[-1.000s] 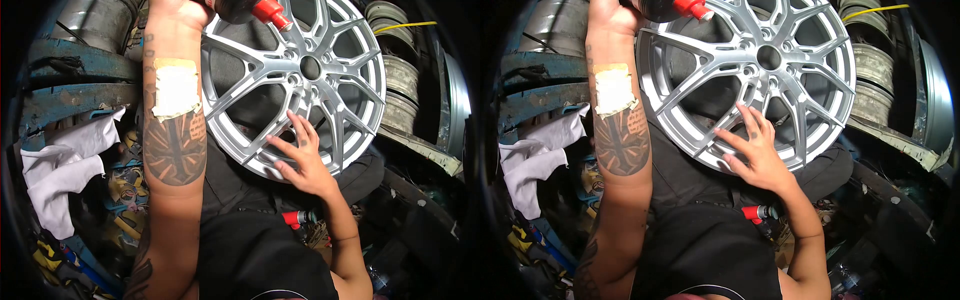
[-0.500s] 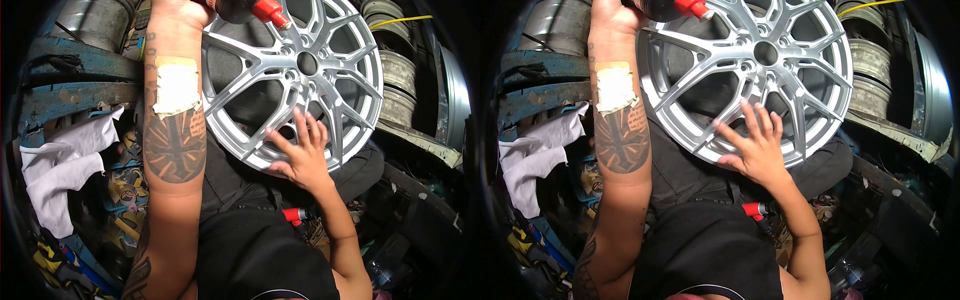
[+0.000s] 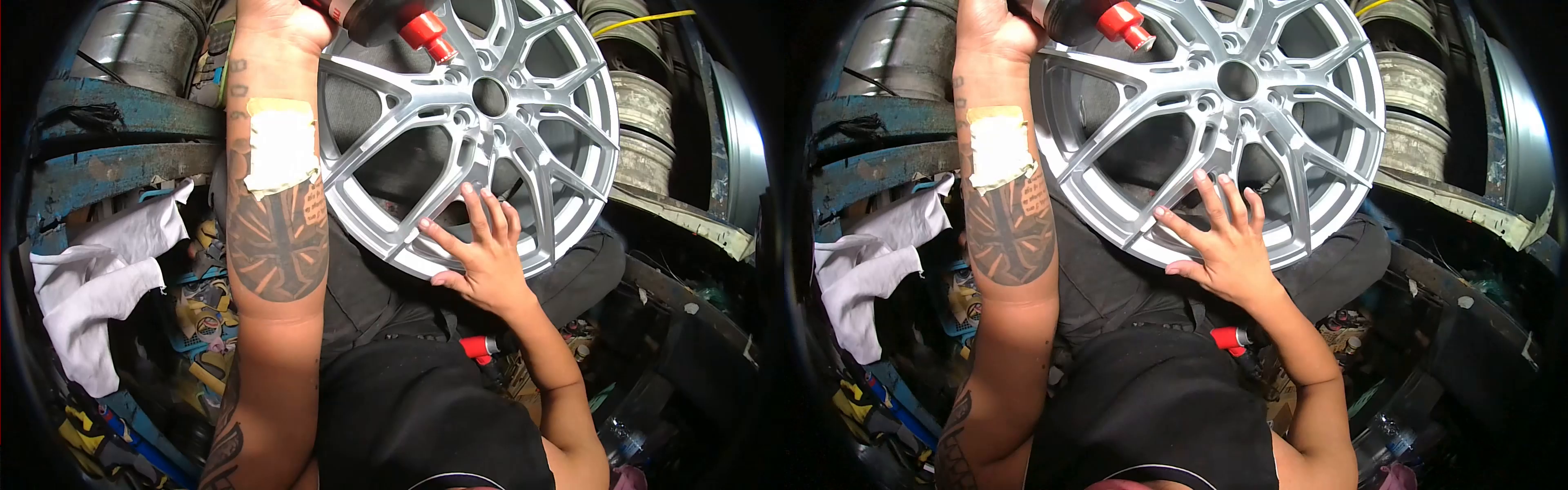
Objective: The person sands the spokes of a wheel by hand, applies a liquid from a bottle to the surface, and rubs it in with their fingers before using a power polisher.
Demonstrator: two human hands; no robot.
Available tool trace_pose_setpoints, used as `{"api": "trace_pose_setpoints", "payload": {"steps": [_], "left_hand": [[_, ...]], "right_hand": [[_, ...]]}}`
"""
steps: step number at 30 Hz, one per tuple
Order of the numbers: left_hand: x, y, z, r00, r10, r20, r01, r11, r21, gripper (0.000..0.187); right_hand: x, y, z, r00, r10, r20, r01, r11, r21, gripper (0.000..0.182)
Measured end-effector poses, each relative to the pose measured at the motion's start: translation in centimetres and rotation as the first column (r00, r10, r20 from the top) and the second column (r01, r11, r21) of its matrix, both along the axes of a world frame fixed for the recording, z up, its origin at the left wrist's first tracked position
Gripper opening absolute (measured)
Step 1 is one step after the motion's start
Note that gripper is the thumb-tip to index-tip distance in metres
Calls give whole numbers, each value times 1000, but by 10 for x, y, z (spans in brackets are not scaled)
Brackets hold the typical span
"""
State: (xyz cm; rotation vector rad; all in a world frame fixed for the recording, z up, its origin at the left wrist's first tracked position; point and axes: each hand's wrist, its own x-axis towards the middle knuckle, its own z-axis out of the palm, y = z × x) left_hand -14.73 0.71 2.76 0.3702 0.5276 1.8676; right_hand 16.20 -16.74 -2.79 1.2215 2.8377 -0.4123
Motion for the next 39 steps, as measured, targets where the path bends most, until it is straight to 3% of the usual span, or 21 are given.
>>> {"api": "trace_pose_setpoints", "payload": {"steps": [4, 8, 11, 12, 14, 15, 16, 18, 22, 29, 32, 33, 34, 35, 36, 37, 39], "left_hand": [[5, 2, 1, 1000, -18, -5, 18, 1000, 7, 43], [8, 4, 2, 999, -34, -13, 34, 999, 25, 43], [10, 9, 1, 998, -57, -15, 58, 997, 50, 43], [12, 14, 0, 997, -72, -10, 72, 995, 65, 43], [16, 16, -4, 991, -130, -10, 131, 984, 120, 42], [16, 16, -5, 985, -172, -8, 171, 972, 164, 42], [15, 15, -6, 977, -211, -35, 214, 955, 205, 41], [20, 12, -3, 983, -184, -1, 182, 974, 133, 40], [18, 9, 1, 991, -135, -12, 136, 987, 84, 40], [17, 8, 6, 991, -113, -67, 120, 986, 113, 41], [18, 7, 7, 990, -107, -88, 118, 985, 126, 42], [17, 9, 6, 991, -102, -91, 113, 985, 127, 42], [17, 7, 7, 990, -94, -102, 107, 985, 132, 42], [16, 7, 7, 990, -86, -111, 101, 985, 141, 43], [15, 9, 8, 989, -81, -121, 98, 985, 145, 43], [14, 8, 8, 989, -76, -128, 96, 984, 153, 43], [15, 6, 7, 987, -59, -147, 84, 982, 171, 43]], "right_hand": [[0, -13, -3, 995, 101, -11, -102, 994, -48, 67], [14, 20, 1, 990, -140, -31, 140, 990, 8, 73], [2, 37, 15, 860, -305, -409, 211, 943, -259, 83], [-5, 41, 24, 773, -370, -515, 127, 886, -446, 89], [-22, 43, 20, 507, -591, -627, -180, 639, -748, 95], [-35, 45, 25, 386, -690, -612, -365, 495, -788, 98], [-45, 46, 30, 318, -745, -586, -444, 429, -787, 100], [-63, 48, 35, 203, -841, -502, -610, 292, -737, 104], [-75, 50, 38, 78, -917, -391, -779, 188, -598, 101], [-73, 44, 31, 15, -953, -303, -843, 151, -516, 100], [-55, 39, 21, 44, -907, -419, -759, 242, -604, 95], [-47, 37, 22, 124, -847, -516, -631, 334, -700, 85], [-32, 37, 17, 343, -678, -650, -409, 516, -753, 80], [-17, 38, 14, 579, -478, -660, -198, 703, -683, 74], [-11, 35, 22, 808, -259, -530, -17, 888, -459, 61], [-7, 27, 20, 923, -95, -373, 11, 975, -221, 57], [-2, 12, 16, 975, -57, -215, 23, 987, -157, 54]]}}
